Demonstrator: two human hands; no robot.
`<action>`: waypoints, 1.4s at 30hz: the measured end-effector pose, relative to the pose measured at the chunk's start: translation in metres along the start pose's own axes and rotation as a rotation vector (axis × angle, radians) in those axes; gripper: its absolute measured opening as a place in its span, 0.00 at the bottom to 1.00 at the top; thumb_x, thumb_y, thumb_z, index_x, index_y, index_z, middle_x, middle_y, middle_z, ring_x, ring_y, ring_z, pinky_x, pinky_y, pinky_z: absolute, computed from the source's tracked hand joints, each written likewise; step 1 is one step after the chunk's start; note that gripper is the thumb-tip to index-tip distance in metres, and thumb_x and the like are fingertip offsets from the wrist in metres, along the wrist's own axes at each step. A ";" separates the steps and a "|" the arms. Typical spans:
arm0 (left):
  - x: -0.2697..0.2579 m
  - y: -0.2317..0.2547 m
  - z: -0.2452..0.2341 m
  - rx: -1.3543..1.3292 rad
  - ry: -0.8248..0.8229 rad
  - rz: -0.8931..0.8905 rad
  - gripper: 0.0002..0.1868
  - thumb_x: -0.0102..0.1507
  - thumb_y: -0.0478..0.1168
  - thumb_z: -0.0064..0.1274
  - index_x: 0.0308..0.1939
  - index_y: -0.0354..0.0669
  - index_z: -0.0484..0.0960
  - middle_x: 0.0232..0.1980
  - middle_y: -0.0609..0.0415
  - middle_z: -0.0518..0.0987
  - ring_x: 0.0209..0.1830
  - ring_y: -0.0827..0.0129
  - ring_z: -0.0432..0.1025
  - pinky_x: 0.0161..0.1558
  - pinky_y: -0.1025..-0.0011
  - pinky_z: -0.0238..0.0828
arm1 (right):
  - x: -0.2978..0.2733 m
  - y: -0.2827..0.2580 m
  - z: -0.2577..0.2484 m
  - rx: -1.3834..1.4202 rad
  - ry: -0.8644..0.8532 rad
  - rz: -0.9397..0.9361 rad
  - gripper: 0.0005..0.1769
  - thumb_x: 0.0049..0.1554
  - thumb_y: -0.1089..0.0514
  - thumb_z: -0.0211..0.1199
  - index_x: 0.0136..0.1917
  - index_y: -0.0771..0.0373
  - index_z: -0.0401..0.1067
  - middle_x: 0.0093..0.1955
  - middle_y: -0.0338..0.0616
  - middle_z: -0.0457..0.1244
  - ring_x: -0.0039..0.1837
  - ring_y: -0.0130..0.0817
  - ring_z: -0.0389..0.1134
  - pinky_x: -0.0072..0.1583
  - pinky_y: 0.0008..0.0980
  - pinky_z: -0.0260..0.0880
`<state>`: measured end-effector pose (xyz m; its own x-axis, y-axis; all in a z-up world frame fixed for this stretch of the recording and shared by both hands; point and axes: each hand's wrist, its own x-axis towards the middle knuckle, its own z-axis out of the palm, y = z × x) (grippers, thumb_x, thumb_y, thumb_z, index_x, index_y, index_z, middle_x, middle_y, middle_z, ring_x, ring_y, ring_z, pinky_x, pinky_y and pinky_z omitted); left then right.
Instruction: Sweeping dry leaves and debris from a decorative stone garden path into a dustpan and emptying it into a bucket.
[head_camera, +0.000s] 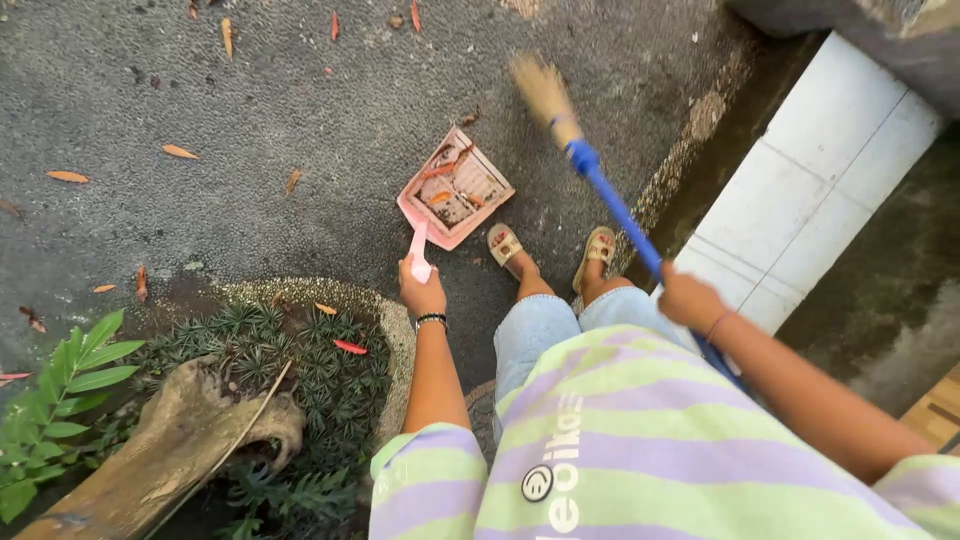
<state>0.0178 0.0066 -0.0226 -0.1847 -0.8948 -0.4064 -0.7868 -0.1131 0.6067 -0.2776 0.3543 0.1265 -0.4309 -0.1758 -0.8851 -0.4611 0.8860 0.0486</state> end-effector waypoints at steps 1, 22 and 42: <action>0.004 -0.002 0.005 -0.012 0.013 0.000 0.30 0.57 0.33 0.66 0.63 0.44 0.74 0.73 0.38 0.68 0.70 0.45 0.66 0.66 0.57 0.65 | -0.009 -0.008 0.001 -0.009 0.013 -0.008 0.29 0.55 0.56 0.57 0.68 0.64 0.58 0.51 0.62 0.70 0.54 0.59 0.73 0.56 0.54 0.72; 0.015 0.068 0.017 -0.105 0.110 -0.097 0.23 0.56 0.35 0.67 0.55 0.45 0.78 0.52 0.46 0.82 0.50 0.55 0.78 0.51 0.59 0.75 | 0.003 0.029 -0.101 0.232 -0.190 -0.321 0.31 0.55 0.48 0.64 0.67 0.64 0.66 0.55 0.61 0.70 0.57 0.53 0.74 0.58 0.43 0.73; 0.079 0.162 0.133 -0.193 0.348 -0.236 0.24 0.57 0.27 0.62 0.55 0.42 0.77 0.52 0.45 0.82 0.51 0.59 0.79 0.51 0.62 0.78 | 0.161 0.100 -0.273 -0.179 0.055 -0.105 0.28 0.53 0.56 0.61 0.65 0.63 0.61 0.48 0.64 0.69 0.52 0.62 0.73 0.54 0.54 0.73</action>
<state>-0.2027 -0.0256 -0.0470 0.2207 -0.9230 -0.3151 -0.6536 -0.3797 0.6547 -0.6046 0.2979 0.1151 -0.4127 -0.2910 -0.8631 -0.6344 0.7718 0.0432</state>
